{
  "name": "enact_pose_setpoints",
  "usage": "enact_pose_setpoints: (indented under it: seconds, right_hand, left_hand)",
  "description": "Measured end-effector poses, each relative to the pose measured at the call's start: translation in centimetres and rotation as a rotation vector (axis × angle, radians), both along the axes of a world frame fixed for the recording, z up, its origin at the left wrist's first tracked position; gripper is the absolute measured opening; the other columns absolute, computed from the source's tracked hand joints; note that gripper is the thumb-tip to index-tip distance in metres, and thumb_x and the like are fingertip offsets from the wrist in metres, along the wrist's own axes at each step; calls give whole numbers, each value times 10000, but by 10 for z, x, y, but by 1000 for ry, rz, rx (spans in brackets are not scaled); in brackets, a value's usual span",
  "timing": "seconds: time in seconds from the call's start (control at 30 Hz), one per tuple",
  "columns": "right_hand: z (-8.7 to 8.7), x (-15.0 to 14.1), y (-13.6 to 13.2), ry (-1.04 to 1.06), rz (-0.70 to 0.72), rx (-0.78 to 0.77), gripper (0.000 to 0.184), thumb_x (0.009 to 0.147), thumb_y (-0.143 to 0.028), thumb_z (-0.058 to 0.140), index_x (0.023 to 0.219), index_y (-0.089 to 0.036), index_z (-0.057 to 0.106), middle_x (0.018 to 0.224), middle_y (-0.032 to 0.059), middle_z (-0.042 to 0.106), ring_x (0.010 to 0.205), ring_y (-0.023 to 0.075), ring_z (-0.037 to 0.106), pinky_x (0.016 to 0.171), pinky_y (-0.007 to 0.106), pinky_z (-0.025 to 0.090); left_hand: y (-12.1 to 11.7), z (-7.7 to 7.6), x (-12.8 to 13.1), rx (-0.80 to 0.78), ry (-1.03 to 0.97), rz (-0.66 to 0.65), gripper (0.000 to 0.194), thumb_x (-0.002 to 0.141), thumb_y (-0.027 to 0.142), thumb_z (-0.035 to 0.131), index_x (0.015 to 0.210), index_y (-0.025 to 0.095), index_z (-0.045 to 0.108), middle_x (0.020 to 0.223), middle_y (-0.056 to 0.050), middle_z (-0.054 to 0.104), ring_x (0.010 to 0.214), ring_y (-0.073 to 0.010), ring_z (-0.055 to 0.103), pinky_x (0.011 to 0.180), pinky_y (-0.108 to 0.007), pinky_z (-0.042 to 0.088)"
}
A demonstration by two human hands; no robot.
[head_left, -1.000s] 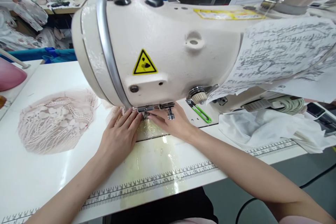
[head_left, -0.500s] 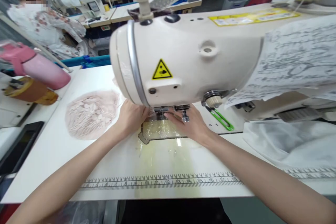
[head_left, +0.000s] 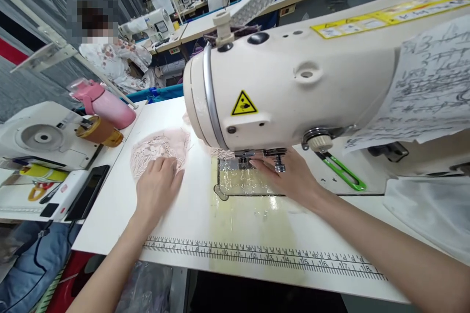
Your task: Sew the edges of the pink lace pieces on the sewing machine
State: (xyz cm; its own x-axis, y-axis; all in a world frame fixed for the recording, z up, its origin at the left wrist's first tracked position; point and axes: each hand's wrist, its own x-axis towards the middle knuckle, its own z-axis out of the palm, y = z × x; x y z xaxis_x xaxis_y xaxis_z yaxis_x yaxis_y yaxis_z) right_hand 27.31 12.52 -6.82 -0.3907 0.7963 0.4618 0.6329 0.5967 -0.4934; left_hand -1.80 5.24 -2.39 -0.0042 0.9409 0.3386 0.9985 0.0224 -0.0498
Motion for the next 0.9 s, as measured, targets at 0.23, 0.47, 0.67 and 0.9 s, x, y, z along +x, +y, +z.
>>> enact_pose_setpoints:
  seconds: [0.23,0.47,0.67,0.9]
  right_hand:
    - [-3,0,3,-41,-4,-21,346,961,-397,451,932,-216,745,865,70,704,925,268,593,802,433,486]
    - [-8,-1,4,-29,5,8,344,958,-409,459,939,-230,752,844,60,714,891,266,599,787,443,498]
    - [-12,-2,5,-20,8,79,277,941,-359,511,938,-217,749,909,67,724,914,251,619,842,432,509]
    - [-10,3,7,20,130,208,277,892,-124,500,1019,-248,712,1024,10,730,966,201,636,920,386,486]
  left_hand:
    - [-24,-7,-6,-7,41,-39,247,964,295,410,904,188,624,977,-59,662,915,-224,604,705,-332,458]
    - [-64,-10,48,-76,-89,-462,140,938,163,477,985,154,608,975,-63,680,907,-171,632,778,-293,537]
    - [-81,-5,88,-133,-257,-742,181,904,158,534,1077,135,583,1133,-112,658,1088,-205,593,957,-336,514]
    - [-40,-14,85,-136,-7,-641,406,954,323,474,1324,156,483,1367,-129,543,1254,-283,512,983,-433,495]
